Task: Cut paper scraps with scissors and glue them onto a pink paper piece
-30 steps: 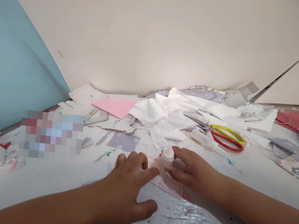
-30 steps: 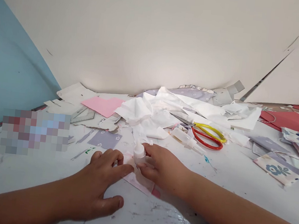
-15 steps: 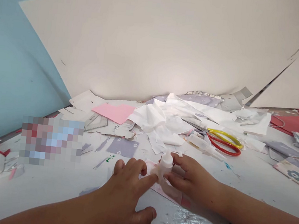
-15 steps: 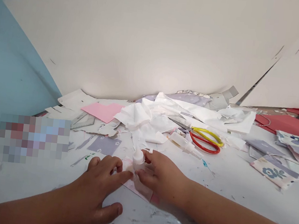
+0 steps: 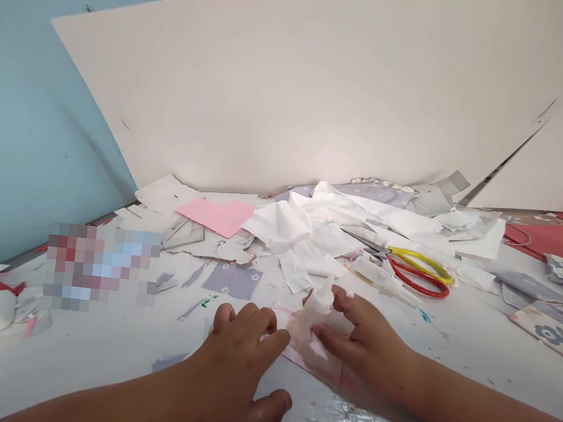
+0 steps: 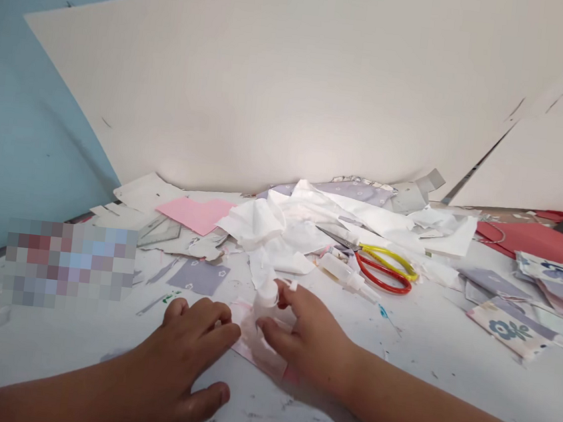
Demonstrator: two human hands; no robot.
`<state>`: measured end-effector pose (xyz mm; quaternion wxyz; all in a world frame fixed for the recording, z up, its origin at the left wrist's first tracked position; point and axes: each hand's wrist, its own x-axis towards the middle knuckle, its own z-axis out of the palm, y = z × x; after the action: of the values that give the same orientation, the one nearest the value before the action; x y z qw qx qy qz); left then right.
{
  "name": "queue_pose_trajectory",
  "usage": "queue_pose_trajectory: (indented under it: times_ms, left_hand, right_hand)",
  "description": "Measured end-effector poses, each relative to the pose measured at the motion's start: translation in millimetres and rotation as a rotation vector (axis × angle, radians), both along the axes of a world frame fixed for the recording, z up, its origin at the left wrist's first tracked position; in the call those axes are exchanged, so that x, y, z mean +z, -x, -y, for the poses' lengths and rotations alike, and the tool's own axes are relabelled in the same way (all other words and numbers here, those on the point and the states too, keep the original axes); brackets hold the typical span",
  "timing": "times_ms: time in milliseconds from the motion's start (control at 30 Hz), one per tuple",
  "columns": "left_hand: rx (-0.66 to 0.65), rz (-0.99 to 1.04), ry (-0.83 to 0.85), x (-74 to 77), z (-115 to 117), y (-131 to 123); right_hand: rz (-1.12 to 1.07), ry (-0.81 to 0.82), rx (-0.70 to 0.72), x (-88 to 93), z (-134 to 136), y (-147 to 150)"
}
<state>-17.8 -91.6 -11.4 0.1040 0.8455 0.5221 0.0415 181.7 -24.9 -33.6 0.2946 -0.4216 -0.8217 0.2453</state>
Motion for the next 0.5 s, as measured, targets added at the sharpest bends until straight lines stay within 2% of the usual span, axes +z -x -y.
queue_pose_trajectory:
  times_ms: [133, 267, 333, 433, 500]
  left_hand:
    - [0.005, 0.013, 0.029, 3.9, -0.1, 0.3]
    - [0.019, 0.03, 0.024, 1.8, 0.8, 1.4]
    - [0.032, 0.042, 0.002, 0.2, 1.1, 2.1]
    - [0.05, 0.071, 0.001, -0.8, 0.8, 2.9]
    - [0.065, 0.089, 0.024, 0.0, 0.1, 2.9]
  right_hand:
    - [0.056, 0.008, 0.158, 3.6, 4.1, 5.2]
    - [0.064, 0.034, 0.171, 2.6, 3.4, 5.1]
    - [0.043, 0.0, 0.132, 1.2, 2.8, 3.0]
    - [-0.02, -0.074, 0.001, -0.3, 3.4, -0.2]
    - [-0.04, -0.068, -0.042, -0.5, 5.3, -0.2]
